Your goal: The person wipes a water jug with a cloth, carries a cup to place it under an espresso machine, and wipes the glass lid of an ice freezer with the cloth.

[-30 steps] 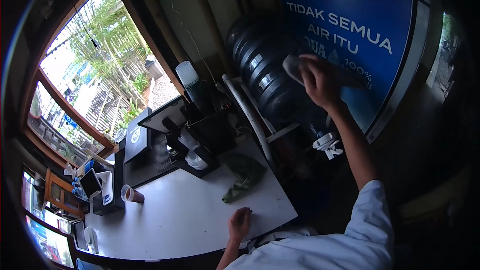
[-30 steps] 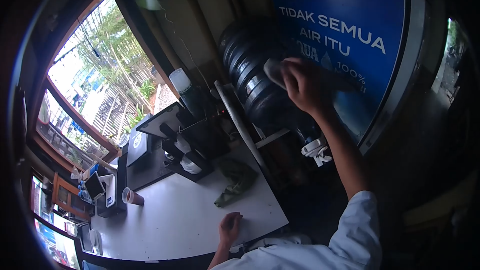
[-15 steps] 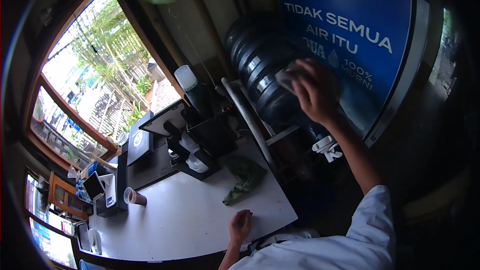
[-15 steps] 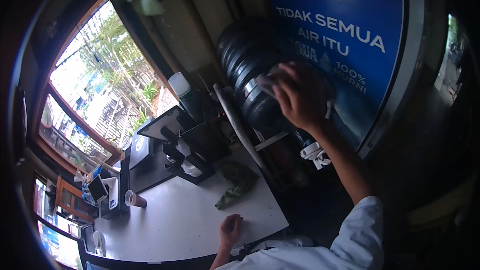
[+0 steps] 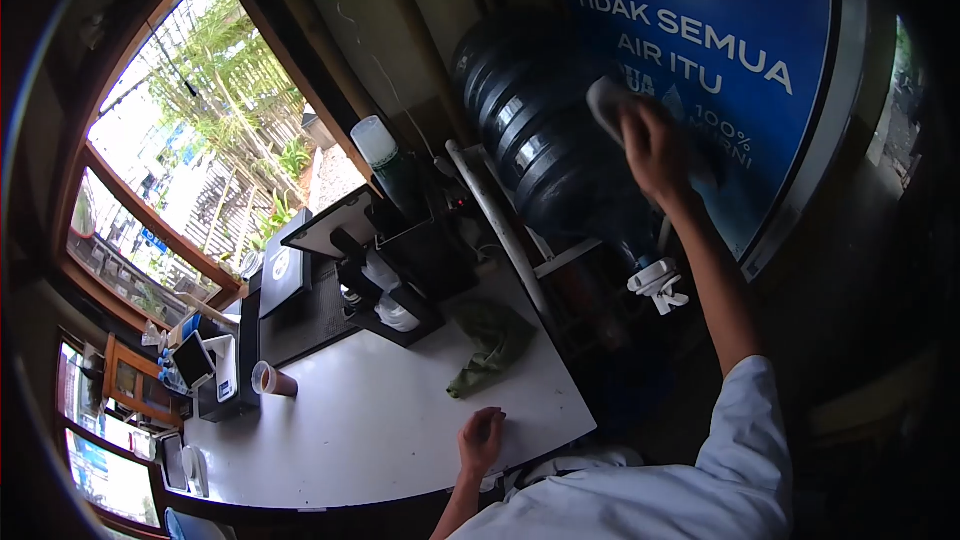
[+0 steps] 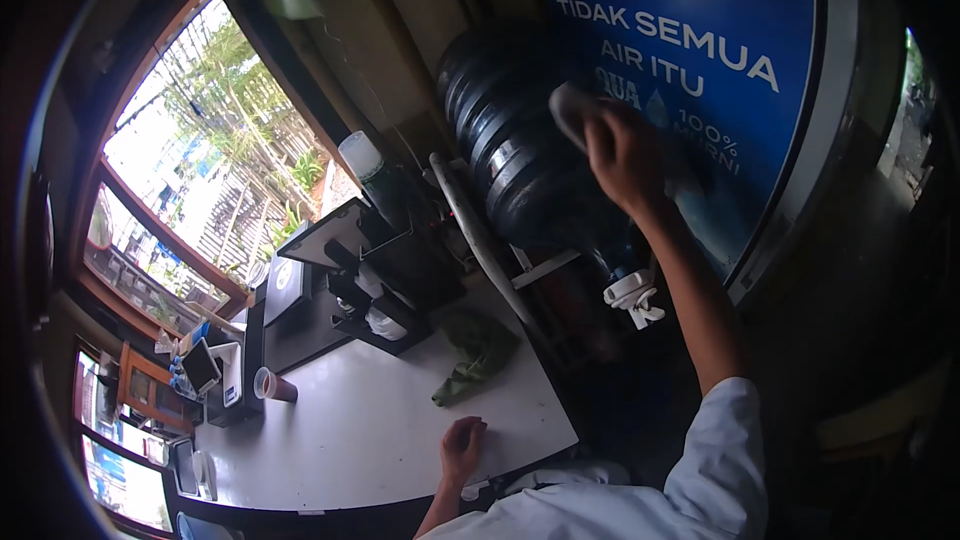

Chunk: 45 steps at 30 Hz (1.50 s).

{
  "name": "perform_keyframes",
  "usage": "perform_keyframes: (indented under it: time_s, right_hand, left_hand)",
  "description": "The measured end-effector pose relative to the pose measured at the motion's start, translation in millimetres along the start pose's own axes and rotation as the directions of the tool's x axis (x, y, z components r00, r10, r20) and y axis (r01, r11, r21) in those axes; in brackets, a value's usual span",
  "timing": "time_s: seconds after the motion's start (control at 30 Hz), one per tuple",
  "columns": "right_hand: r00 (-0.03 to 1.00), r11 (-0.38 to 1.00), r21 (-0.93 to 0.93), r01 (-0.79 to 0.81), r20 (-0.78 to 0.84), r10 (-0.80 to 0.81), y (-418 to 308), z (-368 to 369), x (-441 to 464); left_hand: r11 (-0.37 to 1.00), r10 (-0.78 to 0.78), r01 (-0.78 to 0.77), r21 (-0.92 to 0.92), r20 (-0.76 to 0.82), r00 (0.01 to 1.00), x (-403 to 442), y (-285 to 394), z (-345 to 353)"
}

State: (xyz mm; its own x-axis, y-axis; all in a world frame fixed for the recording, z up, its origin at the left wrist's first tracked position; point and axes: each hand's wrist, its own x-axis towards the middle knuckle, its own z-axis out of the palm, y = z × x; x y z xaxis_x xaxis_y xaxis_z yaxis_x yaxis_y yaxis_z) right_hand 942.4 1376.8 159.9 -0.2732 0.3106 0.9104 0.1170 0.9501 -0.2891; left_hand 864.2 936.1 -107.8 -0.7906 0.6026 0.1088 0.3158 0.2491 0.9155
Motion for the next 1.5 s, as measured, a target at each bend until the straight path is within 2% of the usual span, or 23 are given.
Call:
perform_keyframes:
  time_s: [0.07,0.1,0.17,0.23,0.3,0.33,0.37,0.43,0.47,0.57,0.6,0.67,0.7,0.77,0.83,0.93,0.97,1.07,1.1,1.2,1.33,1.47,1.5]
  right_hand:
    - [0.972,0.972,-0.015,-0.233,-0.020,0.233,-2,3,2]
    - [0.995,0.989,-0.144,0.042,-0.082,-0.054,-10,7,-4]
    - [0.945,0.925,-0.192,0.328,0.055,-0.324,-44,-2,0]
    - [0.900,0.880,-0.197,0.433,0.141,-0.412,-41,-9,1]
    - [0.989,0.997,-0.011,-0.078,0.129,0.078,-9,-1,7]
    - [0.936,0.939,0.083,-0.332,0.148,0.318,-8,-5,14]
    - [0.842,0.872,-0.103,-0.478,0.230,0.489,-12,-10,20]
    - [0.998,0.976,-0.216,0.042,0.049,-0.032,-40,-7,12]
    - [0.952,0.906,-0.308,0.290,-0.008,-0.307,-49,-7,9]
    - [0.916,0.896,-0.193,0.399,0.040,-0.400,-41,0,10]
    - [0.989,0.978,-0.154,0.141,0.063,-0.133,-33,0,12]
    - [0.913,0.926,-0.080,-0.370,0.152,0.378,-17,1,20]
    - [0.888,0.916,-0.119,-0.383,0.226,0.401,-18,0,23]
    - [0.984,0.972,-0.209,0.111,0.160,-0.079,-43,0,8]
    - [0.880,0.858,-0.219,0.464,0.224,-0.418,-55,-4,4]
    - [0.995,0.992,-0.111,0.061,0.084,-0.052,-19,8,9]
    - [0.958,0.966,-0.016,-0.257,0.130,0.257,-10,10,14]
    - [0.986,0.927,-0.335,0.166,0.030,-0.165,-33,11,1]
    - [0.950,0.909,-0.285,0.305,0.157,-0.269,-54,1,5]
    - [0.919,0.909,-0.181,0.374,0.203,-0.338,-41,2,8]
    - [0.977,0.962,-0.195,-0.192,0.058,0.207,-20,10,12]
    - [0.898,0.858,-0.270,0.438,0.181,-0.401,-61,-6,10]
    - [0.923,0.891,-0.244,0.382,0.157,-0.353,-46,0,9]
  left_hand:
    - [0.999,0.029,-0.028,0.047,-0.004,1.000,2,7,1]
    - [0.999,0.036,-0.036,0.041,-0.009,0.999,3,8,1]
    - [0.998,0.051,-0.051,0.028,0.005,0.999,3,7,1]
    - [0.999,0.037,-0.037,0.015,0.008,0.999,4,0,1]
    - [1.000,0.028,-0.028,0.009,0.007,1.000,2,-1,0]
    - [1.000,0.025,-0.025,0.009,0.002,1.000,1,-1,0]
    - [1.000,0.026,-0.026,0.008,-0.006,1.000,1,-3,1]
    - [0.999,0.033,-0.033,0.010,-0.016,0.999,2,-5,3]
    - [0.999,0.037,-0.037,0.017,-0.017,0.999,1,-4,2]
    - [1.000,0.019,-0.019,-0.002,0.003,1.000,2,-1,1]
    - [1.000,0.006,-0.006,-0.018,-0.004,1.000,1,-2,1]
    - [0.999,0.034,-0.034,0.007,-0.002,0.999,0,-10,0]
    - [0.999,0.049,-0.048,0.016,-0.005,0.999,1,-13,1]
    - [0.999,0.049,-0.048,0.024,-0.003,0.999,1,-6,1]
    - [0.999,0.044,-0.044,0.022,0.004,0.999,3,-3,2]
    - [1.000,0.025,-0.025,0.017,0.012,1.000,-1,-4,-1]
    - [0.999,0.028,-0.029,0.015,0.013,1.000,-1,-3,-2]
    - [0.999,0.051,-0.051,0.007,0.009,0.999,1,-1,-1]
    - [0.998,0.057,-0.057,0.004,0.014,0.998,2,-1,0]
    - [0.999,0.037,-0.037,0.016,0.008,0.999,2,-1,0]
    - [1.000,0.024,-0.024,0.005,0.007,1.000,3,-5,1]
    - [0.996,0.080,-0.080,0.032,0.013,0.997,6,10,0]
    - [0.995,0.087,-0.088,0.044,0.016,0.996,4,13,-2]
